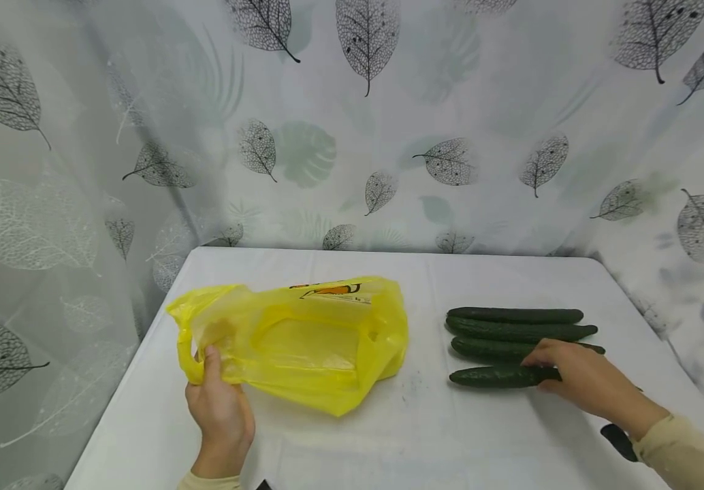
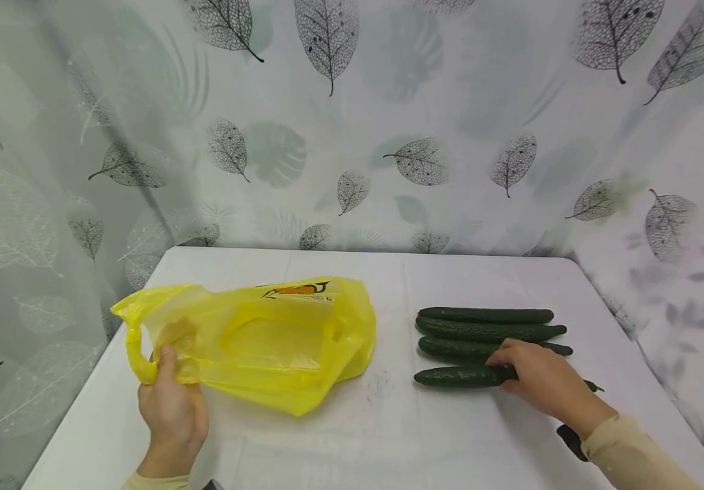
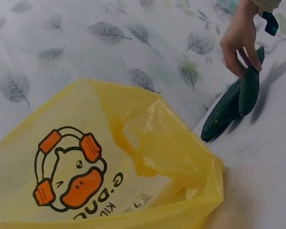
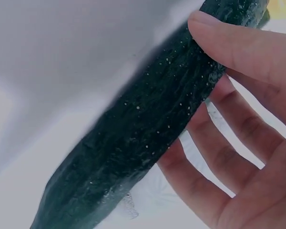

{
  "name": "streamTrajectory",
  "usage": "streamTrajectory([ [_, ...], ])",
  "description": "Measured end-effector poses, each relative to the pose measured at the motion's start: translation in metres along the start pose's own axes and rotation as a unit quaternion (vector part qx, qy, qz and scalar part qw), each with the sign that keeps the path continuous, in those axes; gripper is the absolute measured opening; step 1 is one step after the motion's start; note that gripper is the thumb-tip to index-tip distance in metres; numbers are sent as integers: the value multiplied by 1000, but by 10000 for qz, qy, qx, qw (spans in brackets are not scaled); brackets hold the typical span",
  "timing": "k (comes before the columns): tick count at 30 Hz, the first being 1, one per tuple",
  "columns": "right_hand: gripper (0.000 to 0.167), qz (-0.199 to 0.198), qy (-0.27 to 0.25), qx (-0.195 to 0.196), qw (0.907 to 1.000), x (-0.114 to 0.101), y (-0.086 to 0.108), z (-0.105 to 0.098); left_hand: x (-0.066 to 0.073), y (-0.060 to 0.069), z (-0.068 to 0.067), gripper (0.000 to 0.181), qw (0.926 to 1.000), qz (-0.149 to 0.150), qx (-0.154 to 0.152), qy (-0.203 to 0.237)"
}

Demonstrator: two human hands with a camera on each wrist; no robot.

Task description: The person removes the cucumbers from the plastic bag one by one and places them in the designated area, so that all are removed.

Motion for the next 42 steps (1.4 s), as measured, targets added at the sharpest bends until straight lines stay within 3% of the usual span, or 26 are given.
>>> streamTrajectory([
  [10,38,67,446,286,9986,3,3,11,-2,1,-5,38,9991,18,330,272],
  [16,39,100,480,400,9980,5,4,18,-9,3,-5,37,9981,-140,458,376],
  [21,39,111,448,423,9980,5,4,23,-15,3,-2,37,9984,-238,460,217],
  [27,39,71,700,681,9952,3,5,22,-20,4,2,39,9985,-118,472,253],
  [31,39,88,859,803,9930,3,5,19,-23,5,3,41,9992,-146,374,-25],
  [34,38,82,895,869,9922,2,6,18,-27,6,5,45,9984,-237,151,-501],
  [42,37,267,834,679,9938,8,7,17,-30,6,4,56,9883,-197,-292,-1481],
])
Point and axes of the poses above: each hand's wrist, its own y-axis away from the middle knuckle, its own z-axis out of the palm, x = y × z, the point moved 7 cm from there along -y, towards the middle knuckle, and after that the axes turned 4 degrees about -y, right-handed, at the moved point
